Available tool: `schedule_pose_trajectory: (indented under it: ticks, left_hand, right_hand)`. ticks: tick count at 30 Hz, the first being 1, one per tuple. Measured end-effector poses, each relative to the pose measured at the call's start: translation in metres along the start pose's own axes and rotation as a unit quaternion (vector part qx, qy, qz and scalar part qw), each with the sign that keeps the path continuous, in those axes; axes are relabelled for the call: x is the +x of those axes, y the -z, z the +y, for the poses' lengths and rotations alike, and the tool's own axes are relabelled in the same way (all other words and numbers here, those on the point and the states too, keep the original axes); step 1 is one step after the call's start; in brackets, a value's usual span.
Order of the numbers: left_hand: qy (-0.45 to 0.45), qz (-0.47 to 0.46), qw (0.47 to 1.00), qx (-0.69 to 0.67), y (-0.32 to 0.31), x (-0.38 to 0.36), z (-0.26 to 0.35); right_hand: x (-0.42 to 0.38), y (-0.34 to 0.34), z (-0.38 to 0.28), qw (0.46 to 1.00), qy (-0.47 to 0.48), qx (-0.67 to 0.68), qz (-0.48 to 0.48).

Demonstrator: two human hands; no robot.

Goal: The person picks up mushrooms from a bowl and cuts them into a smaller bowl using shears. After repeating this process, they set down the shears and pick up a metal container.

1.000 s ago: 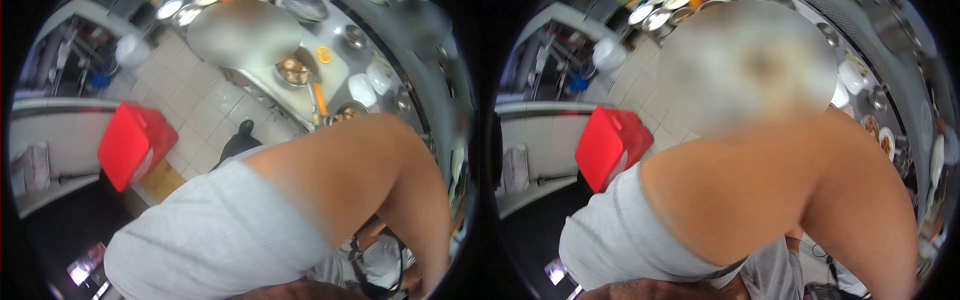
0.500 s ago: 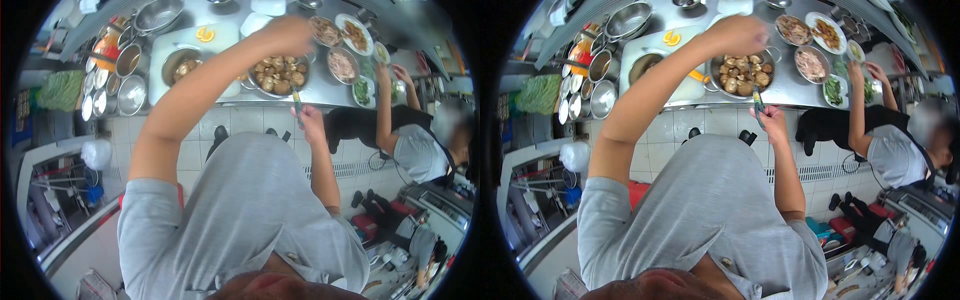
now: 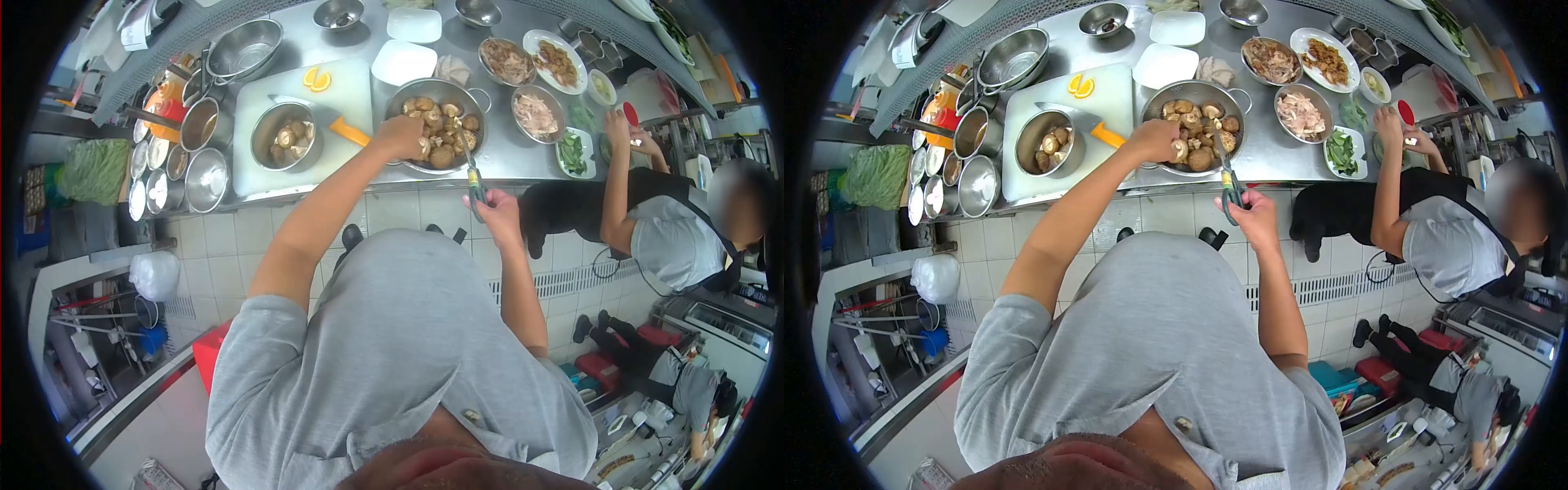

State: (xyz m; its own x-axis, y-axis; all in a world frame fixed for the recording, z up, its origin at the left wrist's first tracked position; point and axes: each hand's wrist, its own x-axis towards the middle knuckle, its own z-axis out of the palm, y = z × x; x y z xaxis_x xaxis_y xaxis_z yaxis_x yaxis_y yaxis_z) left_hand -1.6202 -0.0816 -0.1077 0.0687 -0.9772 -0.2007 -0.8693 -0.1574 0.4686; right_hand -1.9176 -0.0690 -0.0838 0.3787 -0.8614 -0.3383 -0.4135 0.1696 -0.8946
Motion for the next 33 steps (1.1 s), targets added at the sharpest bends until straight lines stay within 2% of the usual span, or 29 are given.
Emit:
schedule_pose_trajectory:
  ticks: [1,2,3,5,9,13,19,28,33]
  left_hand:
    - [-0.022,0.019,0.999,-0.021,0.004,0.0,-0.001]
    - [0.04,-0.046,0.985,-0.16,0.01,0.002,-0.005]
    - [0.057,-0.048,0.96,-0.27,0.012,0.002,-0.009]
    - [0.091,-0.054,0.872,-0.478,0.013,0.0,-0.02]
    - [0.073,-0.032,0.843,-0.532,0.02,-0.011,-0.017]
    - [0.035,-0.082,0.851,-0.517,0.021,-0.014,-0.015]
    - [-0.002,-0.083,0.879,-0.469,0.012,-0.019,-0.008]
    - [0.032,-0.074,0.933,-0.351,0.012,-0.015,-0.003]
    - [0.045,-0.07,0.936,-0.342,0.007,-0.013,-0.012]
  right_hand:
    - [-0.002,-0.001,-0.006,1.0,0.007,-0.02,0.001]
    - [-0.004,-0.002,-0.011,0.999,0.013,-0.039,0.003]
    - [-0.005,-0.001,-0.014,0.998,0.018,-0.059,0.005]
    - [-0.005,0.002,-0.009,0.992,0.031,-0.122,0.007]
    - [-0.012,-0.001,-0.019,0.981,0.065,-0.185,-0.004]
    - [-0.013,-0.005,-0.029,0.969,0.085,-0.231,-0.002]
    - [-0.013,-0.005,-0.04,0.955,0.057,-0.288,-0.036]
    - [-0.002,-0.014,-0.047,0.948,-0.012,-0.298,-0.116]
    - [0.009,-0.02,-0.033,0.954,-0.024,-0.272,-0.122]
